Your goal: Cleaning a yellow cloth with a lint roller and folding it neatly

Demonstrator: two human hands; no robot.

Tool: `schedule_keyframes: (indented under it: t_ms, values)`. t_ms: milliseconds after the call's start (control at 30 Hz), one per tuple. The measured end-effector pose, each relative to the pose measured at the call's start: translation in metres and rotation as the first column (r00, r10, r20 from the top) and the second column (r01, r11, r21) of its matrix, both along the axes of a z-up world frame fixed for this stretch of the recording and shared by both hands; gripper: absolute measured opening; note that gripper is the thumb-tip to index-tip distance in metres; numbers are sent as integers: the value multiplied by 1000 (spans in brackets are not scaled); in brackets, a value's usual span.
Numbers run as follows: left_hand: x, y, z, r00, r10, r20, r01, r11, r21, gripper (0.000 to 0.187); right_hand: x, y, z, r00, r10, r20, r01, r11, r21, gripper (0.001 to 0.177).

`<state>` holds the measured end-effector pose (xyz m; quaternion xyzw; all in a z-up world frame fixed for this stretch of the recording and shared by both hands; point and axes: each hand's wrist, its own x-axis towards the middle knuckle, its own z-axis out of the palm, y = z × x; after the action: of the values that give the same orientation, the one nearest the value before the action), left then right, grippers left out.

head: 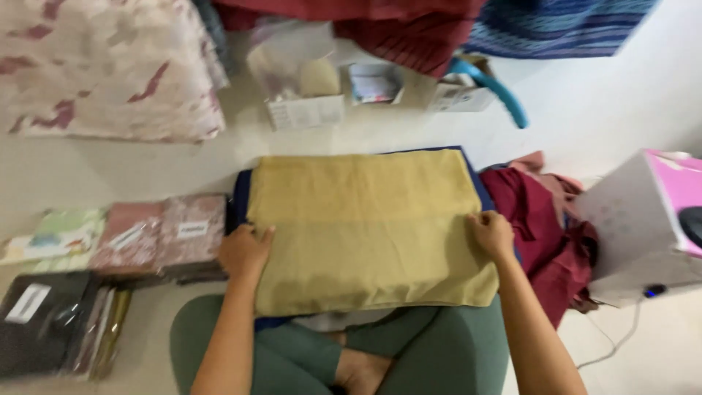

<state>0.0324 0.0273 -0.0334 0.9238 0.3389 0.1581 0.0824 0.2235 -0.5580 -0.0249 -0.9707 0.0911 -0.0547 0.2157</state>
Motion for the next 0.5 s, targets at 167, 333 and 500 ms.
schedule_keyframes:
  t_ms: [167,333,500]
  values:
    - [2,1,30,991,-63,-120,43,985,-168,43,13,1,-8,1000,3,-18,-3,1000,5,37]
    - [15,23,9,964,-58,259,217,735,-643,47,-13,20,38,984,58,170,-106,951,289,32]
    - [23,6,47,891,27,453,303,708,-638,39,-17,56,78,955,20,295,-115,944,308,24]
